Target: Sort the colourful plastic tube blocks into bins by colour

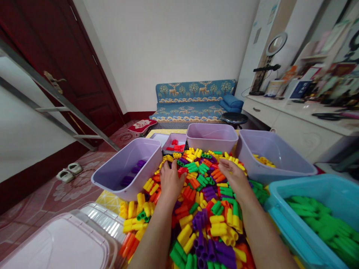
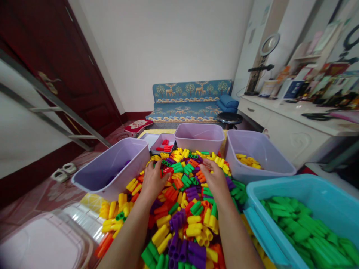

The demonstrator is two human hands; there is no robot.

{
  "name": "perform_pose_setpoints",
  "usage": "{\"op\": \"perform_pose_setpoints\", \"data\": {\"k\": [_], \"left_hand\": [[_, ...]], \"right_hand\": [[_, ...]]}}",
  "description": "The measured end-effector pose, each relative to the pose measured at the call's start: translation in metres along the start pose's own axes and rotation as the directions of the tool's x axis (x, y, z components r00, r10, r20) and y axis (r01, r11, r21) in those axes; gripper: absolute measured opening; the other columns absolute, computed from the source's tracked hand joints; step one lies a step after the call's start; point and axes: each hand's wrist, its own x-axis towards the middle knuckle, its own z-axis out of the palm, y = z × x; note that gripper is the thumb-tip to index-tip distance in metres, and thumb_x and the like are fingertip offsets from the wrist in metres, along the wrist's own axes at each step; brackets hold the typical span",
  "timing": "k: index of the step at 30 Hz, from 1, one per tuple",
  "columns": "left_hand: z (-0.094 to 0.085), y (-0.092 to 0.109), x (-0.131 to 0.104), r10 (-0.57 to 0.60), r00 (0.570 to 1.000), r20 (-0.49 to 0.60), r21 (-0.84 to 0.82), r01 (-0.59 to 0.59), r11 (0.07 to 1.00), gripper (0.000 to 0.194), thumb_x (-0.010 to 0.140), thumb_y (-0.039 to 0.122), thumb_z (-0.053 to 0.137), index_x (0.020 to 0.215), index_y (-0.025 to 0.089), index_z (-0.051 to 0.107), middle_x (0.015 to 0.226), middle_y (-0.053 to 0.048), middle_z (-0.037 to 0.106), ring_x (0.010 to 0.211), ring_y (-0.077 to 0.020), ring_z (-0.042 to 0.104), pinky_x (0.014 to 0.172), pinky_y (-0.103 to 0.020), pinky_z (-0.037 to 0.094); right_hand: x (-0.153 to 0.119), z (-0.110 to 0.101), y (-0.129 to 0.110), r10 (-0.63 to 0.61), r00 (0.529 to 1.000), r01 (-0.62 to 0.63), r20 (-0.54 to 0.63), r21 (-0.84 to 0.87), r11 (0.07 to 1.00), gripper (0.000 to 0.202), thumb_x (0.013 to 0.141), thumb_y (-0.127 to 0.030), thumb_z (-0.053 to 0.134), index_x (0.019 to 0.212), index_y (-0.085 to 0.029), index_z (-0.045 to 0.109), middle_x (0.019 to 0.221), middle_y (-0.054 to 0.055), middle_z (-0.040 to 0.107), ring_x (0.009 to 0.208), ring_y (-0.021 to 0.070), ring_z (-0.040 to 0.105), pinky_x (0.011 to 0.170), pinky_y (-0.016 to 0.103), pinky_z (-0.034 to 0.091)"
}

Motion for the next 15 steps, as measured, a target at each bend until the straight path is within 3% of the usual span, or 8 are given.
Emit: {"op": "perform_pose_setpoints", "data": {"k": [3, 6, 10, 15], "left_hand": [[0.0, 0.001, -0.002, 0.014, 0.986, 0.166, -0.001, -0.014, 1.0, 0.065, 0.078, 0.044, 0.058, 0.133, 0.013, 0.045, 0.119, -0.021, 0.057, 0.11, -0.0338, 0.053, 0.092, -0.043, 0.04], [-0.002, 0.004, -0.004, 0.086, 0.973, 0.213, -0.025, -0.083, 0.996, 0.064, 0.077, 0.047, 0.059, 0.131, 0.016, 0.048, 0.112, -0.018, 0.061, 0.109, -0.0325, 0.053, 0.092, -0.041, 0.039], [-0.005, 0.008, -0.005, 0.189, 0.963, 0.193, -0.086, -0.176, 0.981, 0.064, 0.072, 0.043, 0.065, 0.131, 0.024, 0.048, 0.117, -0.013, 0.059, 0.109, -0.0309, 0.052, 0.092, -0.04, 0.039], [0.002, 0.013, -0.005, 0.325, 0.927, 0.184, -0.291, -0.264, 0.919, 0.066, 0.068, 0.031, 0.07, 0.13, 0.024, 0.05, 0.121, -0.01, 0.059, 0.111, -0.0294, 0.052, 0.096, -0.041, 0.039]], "right_hand": [[-0.006, 0.009, 0.015, -0.108, 0.979, 0.172, 0.173, -0.415, 0.893, 0.055, 0.071, -0.036, 0.065, 0.122, -0.016, 0.057, 0.13, 0.014, 0.055, 0.122, 0.0301, 0.048, 0.104, 0.048, 0.034], [-0.014, 0.018, 0.017, -0.095, 0.958, 0.25, 0.269, -0.629, 0.736, 0.068, 0.068, -0.029, 0.067, 0.132, -0.018, 0.048, 0.142, 0.015, 0.042, 0.131, 0.0336, 0.037, 0.106, 0.05, 0.03], [-0.022, 0.026, 0.008, -0.102, 0.914, 0.349, 0.392, -0.635, 0.689, 0.078, 0.066, -0.024, 0.068, 0.138, -0.022, 0.041, 0.141, 0.011, 0.044, 0.13, 0.0323, 0.037, 0.106, 0.049, 0.03], [-0.021, 0.031, 0.009, -0.14, 0.869, 0.367, 0.474, -0.43, 0.825, 0.074, 0.066, -0.014, 0.064, 0.137, -0.022, 0.042, 0.136, 0.011, 0.049, 0.124, 0.0271, 0.046, 0.104, 0.044, 0.035]]}}
